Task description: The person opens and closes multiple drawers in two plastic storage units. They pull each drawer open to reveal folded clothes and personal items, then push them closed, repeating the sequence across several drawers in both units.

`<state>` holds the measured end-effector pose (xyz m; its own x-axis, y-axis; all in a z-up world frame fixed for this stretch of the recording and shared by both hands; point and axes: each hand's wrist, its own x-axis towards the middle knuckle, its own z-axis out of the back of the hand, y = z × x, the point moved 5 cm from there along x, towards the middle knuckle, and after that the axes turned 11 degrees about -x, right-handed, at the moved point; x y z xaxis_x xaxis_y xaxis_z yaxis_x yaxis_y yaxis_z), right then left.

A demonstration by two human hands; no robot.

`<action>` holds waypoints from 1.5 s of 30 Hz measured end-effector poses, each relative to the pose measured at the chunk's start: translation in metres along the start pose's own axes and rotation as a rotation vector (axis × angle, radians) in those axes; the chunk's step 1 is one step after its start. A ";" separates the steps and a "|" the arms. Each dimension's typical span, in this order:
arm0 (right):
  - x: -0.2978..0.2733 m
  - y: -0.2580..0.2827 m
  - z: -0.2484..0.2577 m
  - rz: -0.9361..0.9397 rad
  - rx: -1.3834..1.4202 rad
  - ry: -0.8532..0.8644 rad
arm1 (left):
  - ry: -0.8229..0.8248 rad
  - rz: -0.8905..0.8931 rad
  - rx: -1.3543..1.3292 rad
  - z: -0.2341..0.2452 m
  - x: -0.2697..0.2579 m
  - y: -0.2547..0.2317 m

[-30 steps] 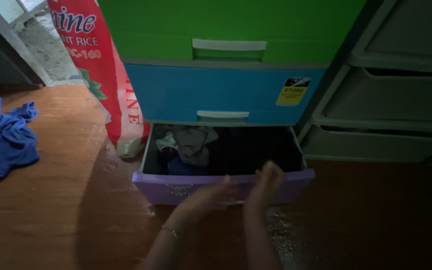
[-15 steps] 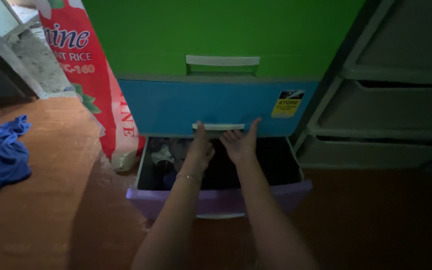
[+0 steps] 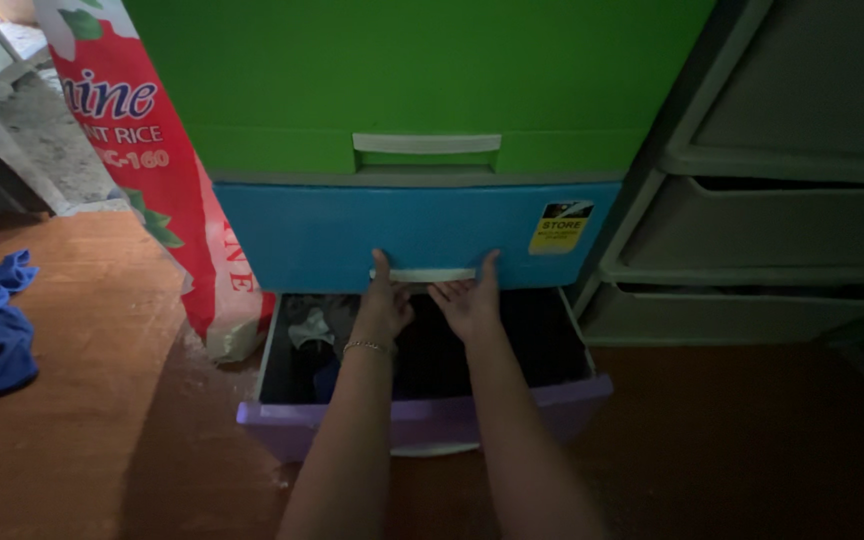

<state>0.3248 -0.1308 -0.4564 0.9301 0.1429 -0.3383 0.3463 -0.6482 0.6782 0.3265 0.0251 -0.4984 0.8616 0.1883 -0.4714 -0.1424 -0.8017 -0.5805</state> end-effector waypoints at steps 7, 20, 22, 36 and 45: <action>-0.029 -0.012 0.001 0.088 0.039 0.226 | -0.040 -0.031 0.157 0.020 -0.044 0.012; -0.105 -0.031 0.024 0.104 -0.124 0.024 | -0.087 0.008 0.259 0.042 -0.137 0.023; -0.120 -0.033 0.026 0.046 -0.083 -0.059 | -0.067 0.005 0.263 0.044 -0.142 0.026; -0.173 -0.054 0.042 0.068 -0.069 -0.157 | 0.064 -0.099 0.279 0.077 -0.176 0.056; -0.193 -0.056 0.043 0.072 -0.057 -0.217 | 0.130 -0.121 0.204 0.082 -0.189 0.067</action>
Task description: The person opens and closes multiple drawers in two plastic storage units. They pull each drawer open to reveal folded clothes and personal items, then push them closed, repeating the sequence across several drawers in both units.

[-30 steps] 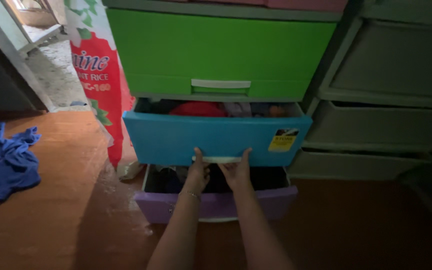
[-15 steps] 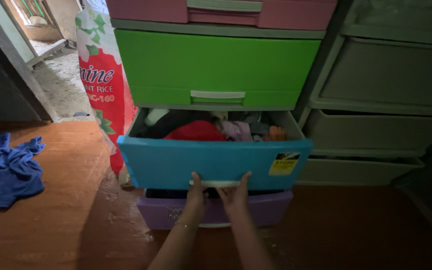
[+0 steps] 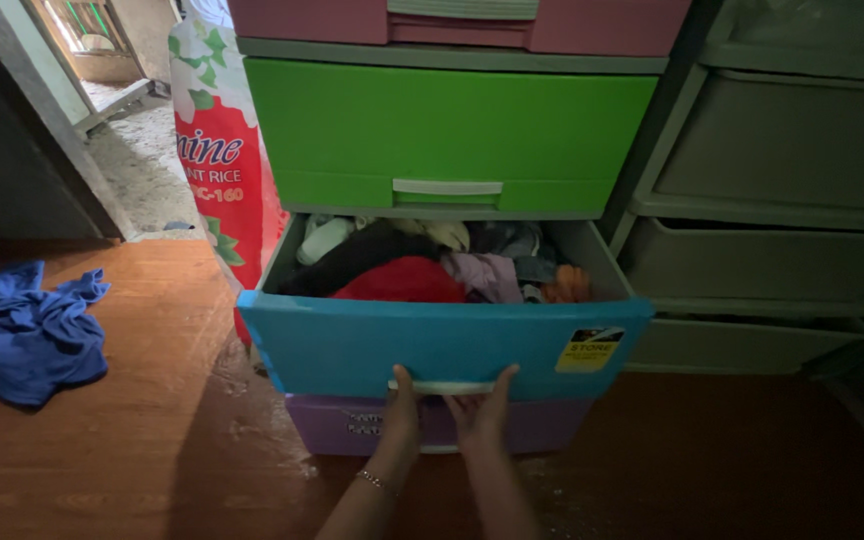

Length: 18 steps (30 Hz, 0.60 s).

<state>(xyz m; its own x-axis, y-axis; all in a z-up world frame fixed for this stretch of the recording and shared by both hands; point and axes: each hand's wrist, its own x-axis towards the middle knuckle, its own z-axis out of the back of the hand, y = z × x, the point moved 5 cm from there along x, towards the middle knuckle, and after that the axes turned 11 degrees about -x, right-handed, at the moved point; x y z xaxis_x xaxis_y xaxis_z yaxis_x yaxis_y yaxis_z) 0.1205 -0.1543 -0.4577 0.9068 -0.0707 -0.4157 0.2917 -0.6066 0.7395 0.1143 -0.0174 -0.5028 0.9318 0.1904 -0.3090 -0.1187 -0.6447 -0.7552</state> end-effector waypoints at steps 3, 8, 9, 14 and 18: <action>-0.003 -0.002 0.001 0.010 0.005 -0.015 | 0.009 -0.038 0.069 0.002 -0.004 0.001; 0.000 -0.004 0.000 0.025 0.096 0.009 | -0.018 0.014 0.090 0.009 -0.003 0.004; 0.000 -0.006 0.003 -0.001 0.090 -0.026 | 0.020 0.011 0.077 0.009 -0.005 0.004; -0.017 -0.005 0.003 0.086 0.042 0.031 | 0.026 0.177 -0.005 0.002 -0.018 -0.003; -0.049 0.006 0.000 0.014 0.016 -0.124 | 0.196 0.284 -0.036 -0.019 -0.051 -0.023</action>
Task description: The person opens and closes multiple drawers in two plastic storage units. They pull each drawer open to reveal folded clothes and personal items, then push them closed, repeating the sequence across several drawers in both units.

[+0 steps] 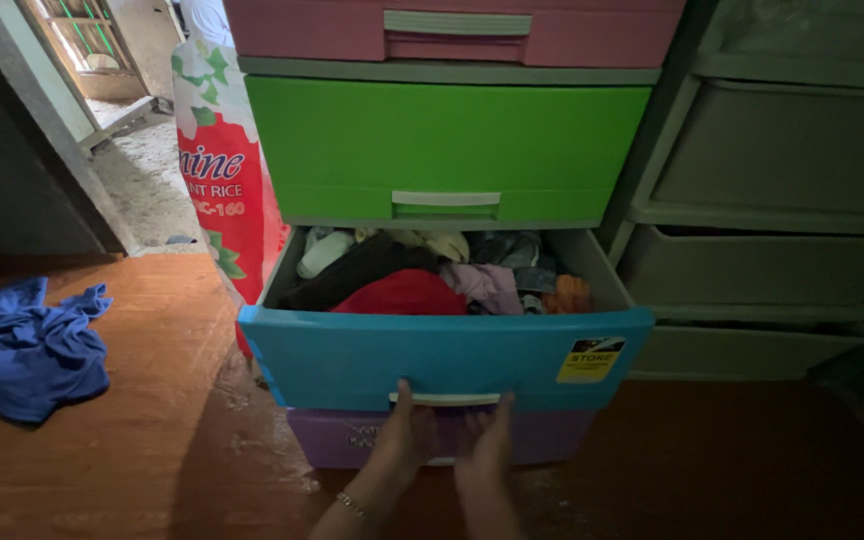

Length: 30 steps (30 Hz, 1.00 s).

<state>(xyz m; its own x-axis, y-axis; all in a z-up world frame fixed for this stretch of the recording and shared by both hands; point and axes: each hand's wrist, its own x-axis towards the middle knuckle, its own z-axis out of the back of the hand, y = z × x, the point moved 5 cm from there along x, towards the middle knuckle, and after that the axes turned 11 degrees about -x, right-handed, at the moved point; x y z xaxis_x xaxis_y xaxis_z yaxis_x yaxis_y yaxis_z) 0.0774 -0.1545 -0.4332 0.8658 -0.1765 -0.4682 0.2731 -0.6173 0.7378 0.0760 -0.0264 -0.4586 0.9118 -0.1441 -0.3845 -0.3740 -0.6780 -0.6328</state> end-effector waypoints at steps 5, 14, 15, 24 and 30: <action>-0.069 0.038 -0.004 0.162 -0.154 -0.267 | 0.042 0.091 0.334 -0.034 -0.060 -0.024; -0.016 0.150 -0.137 0.433 -0.011 0.409 | 0.243 -0.335 0.439 -0.132 -0.055 -0.176; -0.003 0.157 -0.153 0.394 0.023 0.476 | 0.253 -0.416 0.389 -0.143 -0.043 -0.192; 0.119 0.176 -0.217 0.069 0.084 0.347 | -0.034 -0.388 0.126 -0.134 0.085 -0.238; 0.168 0.181 -0.225 0.081 0.116 0.409 | -0.077 -0.396 0.008 -0.118 0.139 -0.247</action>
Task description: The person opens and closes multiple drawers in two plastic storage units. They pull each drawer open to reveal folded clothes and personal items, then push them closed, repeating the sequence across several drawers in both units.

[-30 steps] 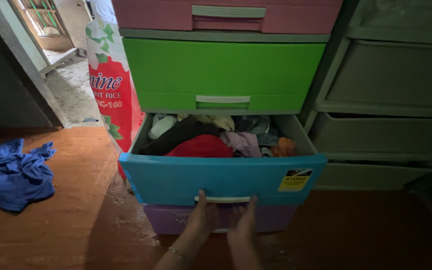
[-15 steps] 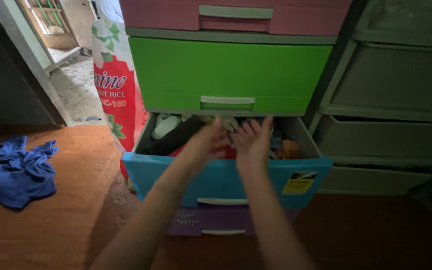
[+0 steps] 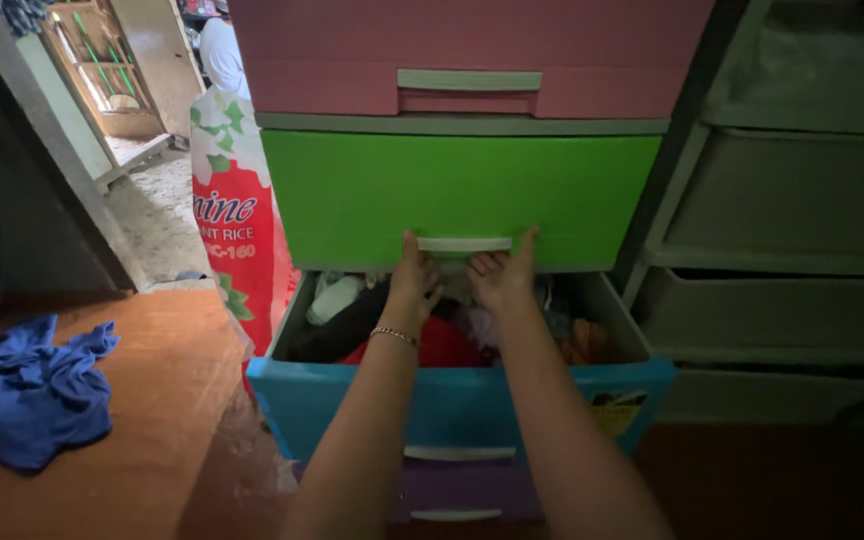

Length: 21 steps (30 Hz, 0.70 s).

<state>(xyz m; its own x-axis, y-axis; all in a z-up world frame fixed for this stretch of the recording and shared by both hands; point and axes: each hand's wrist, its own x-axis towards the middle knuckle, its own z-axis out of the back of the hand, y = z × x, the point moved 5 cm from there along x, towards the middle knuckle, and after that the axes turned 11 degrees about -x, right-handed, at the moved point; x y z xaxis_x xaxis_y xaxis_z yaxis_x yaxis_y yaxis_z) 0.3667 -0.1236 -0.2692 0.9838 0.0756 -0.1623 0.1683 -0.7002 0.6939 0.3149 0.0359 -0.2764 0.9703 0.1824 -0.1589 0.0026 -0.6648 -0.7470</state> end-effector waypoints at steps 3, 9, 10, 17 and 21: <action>0.009 -0.003 0.003 -0.014 -0.012 0.068 | 0.014 -0.024 -0.057 0.001 0.025 0.006; 0.009 -0.001 -0.001 -0.012 0.021 -0.033 | 0.005 -0.071 -0.196 0.004 0.051 0.012; 0.008 0.000 -0.001 -0.003 0.033 -0.025 | 0.020 -0.089 -0.210 0.001 0.050 0.012; -0.019 -0.001 -0.006 0.086 0.096 0.122 | -0.074 -0.100 -0.066 -0.007 0.006 0.012; -0.059 0.002 -0.014 0.060 0.130 -0.003 | -0.102 -0.101 0.018 -0.010 -0.029 0.008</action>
<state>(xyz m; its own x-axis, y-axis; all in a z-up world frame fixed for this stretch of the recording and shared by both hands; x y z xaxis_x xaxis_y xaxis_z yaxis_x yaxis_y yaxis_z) 0.3093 -0.1195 -0.2488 0.9916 0.0290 -0.1259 0.1001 -0.7892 0.6059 0.2896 0.0181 -0.2717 0.9358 0.3208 -0.1461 0.0940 -0.6265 -0.7737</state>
